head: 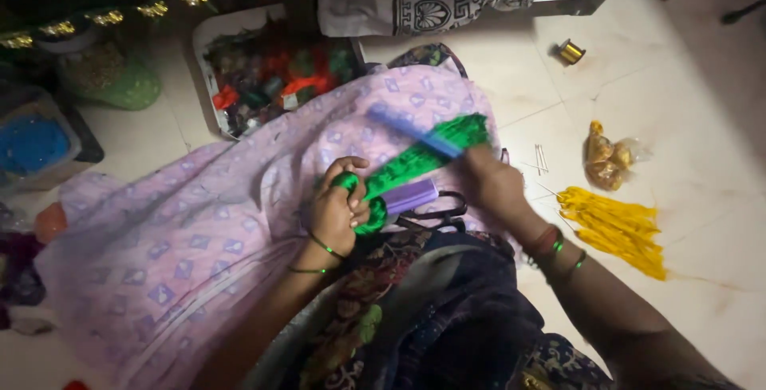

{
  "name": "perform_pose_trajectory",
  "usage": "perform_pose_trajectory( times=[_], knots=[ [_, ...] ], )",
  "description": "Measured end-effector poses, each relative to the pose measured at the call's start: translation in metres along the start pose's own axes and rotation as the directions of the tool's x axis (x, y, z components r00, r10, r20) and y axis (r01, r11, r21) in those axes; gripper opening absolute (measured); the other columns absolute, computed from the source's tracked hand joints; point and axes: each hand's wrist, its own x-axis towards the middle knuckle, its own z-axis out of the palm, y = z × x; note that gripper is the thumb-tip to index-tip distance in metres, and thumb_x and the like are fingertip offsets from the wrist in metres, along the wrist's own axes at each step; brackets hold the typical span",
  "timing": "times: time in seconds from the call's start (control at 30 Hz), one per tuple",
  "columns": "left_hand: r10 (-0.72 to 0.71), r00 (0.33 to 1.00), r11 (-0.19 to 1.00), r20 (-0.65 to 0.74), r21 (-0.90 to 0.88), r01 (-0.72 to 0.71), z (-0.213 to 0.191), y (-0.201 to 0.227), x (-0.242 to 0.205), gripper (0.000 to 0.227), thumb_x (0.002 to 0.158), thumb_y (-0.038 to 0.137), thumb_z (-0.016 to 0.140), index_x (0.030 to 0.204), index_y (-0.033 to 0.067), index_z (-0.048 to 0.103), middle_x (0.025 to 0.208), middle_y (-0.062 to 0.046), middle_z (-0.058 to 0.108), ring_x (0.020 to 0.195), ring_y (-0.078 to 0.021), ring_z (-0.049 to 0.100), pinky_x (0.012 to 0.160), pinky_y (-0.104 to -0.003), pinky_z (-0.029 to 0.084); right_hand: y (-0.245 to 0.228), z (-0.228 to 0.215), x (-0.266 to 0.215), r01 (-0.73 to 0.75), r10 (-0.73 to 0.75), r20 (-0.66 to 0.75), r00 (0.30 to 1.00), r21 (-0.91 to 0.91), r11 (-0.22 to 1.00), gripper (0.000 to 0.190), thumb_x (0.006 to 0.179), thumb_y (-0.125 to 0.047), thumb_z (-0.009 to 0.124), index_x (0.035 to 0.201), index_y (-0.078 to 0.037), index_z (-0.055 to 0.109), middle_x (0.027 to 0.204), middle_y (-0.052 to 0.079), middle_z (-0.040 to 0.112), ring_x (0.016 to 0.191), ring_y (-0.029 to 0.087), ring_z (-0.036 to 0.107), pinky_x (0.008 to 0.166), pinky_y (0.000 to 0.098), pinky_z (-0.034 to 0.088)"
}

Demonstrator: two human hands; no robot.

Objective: The person is crafting green ribbon-like decorations, using a comb and scissors to shape and cut the material.

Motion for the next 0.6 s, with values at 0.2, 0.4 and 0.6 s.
perform_pose_trajectory(
  times=[0.2, 0.4, 0.6],
  knots=[
    [0.064, 0.993, 0.994, 0.103, 0.078, -0.073, 0.011, -0.012, 0.001, 0.026, 0.102, 0.004, 0.038, 0.114, 0.0109, 0.060, 0.062, 0.003, 0.039, 0.046, -0.0072, 0.031, 0.037, -0.024, 0.025, 0.006, 0.012, 0.022, -0.542, 0.526, 0.142, 0.838, 0.316, 0.779, 0.025, 0.108, -0.030, 0.057, 0.101, -0.006, 0.057, 0.066, 0.011, 0.059, 0.047, 0.015, 0.056, 0.044, 0.0336, 0.045],
    [0.092, 0.994, 0.988, 0.058, 0.121, -0.099, 0.002, 0.005, -0.007, 0.021, 0.108, 0.012, 0.039, 0.111, 0.0104, 0.060, 0.060, 0.003, 0.037, 0.045, -0.0062, 0.029, 0.037, -0.024, 0.025, 0.034, 0.030, 0.012, -0.461, 0.561, -0.074, 0.824, 0.489, 0.741, 0.023, 0.111, -0.029, 0.055, 0.106, -0.007, 0.055, 0.075, 0.007, 0.056, 0.050, 0.019, 0.053, 0.045, 0.0370, 0.042],
    [0.100, 0.995, 0.989, 0.006, 0.111, -0.100, 0.008, 0.015, -0.012, 0.020, 0.109, 0.018, 0.040, 0.111, 0.0108, 0.059, 0.059, 0.004, 0.036, 0.045, -0.0058, 0.029, 0.038, -0.023, 0.025, 0.046, 0.015, 0.016, -0.170, 0.176, -0.092, 0.980, 0.066, 0.983, 0.018, 0.104, -0.026, 0.059, 0.109, -0.009, 0.059, 0.087, 0.016, 0.064, 0.064, 0.041, 0.061, 0.056, 0.0512, 0.047]
  ],
)
